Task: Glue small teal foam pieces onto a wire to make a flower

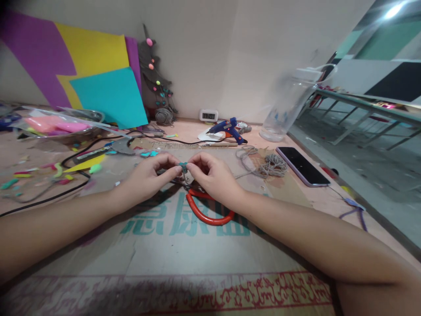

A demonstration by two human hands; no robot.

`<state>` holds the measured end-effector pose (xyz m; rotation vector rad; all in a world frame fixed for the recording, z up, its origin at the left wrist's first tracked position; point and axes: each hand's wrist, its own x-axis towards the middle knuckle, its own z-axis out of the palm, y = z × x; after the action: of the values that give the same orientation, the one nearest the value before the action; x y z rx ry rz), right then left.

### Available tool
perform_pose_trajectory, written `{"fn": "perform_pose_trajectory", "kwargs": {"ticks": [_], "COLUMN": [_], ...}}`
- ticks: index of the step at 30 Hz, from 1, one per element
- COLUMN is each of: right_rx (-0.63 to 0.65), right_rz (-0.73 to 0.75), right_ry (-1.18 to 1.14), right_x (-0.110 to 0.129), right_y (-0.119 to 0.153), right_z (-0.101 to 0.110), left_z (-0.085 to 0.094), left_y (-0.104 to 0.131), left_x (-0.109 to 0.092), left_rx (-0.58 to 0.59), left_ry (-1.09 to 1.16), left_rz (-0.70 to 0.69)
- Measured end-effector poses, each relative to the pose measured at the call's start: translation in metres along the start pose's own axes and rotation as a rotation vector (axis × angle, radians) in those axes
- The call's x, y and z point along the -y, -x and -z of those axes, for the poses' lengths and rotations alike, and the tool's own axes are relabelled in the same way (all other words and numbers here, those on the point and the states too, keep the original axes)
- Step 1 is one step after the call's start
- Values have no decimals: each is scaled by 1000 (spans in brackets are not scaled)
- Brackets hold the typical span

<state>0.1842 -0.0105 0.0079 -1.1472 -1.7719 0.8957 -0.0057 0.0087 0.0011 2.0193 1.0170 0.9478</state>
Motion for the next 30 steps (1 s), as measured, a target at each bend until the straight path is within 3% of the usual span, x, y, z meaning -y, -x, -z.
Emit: {"fn": "perform_pose_trajectory", "kwargs": {"ticks": [30], "right_rx": [-25], "right_rz": [-5], "right_ry": [-23], "right_x": [-1], "right_y": [0], "right_z": [0], "left_z": [-1], "left_y": [0], "left_x": [1], "left_rx": [8], "left_ry": [21], "left_rz": [14]}}
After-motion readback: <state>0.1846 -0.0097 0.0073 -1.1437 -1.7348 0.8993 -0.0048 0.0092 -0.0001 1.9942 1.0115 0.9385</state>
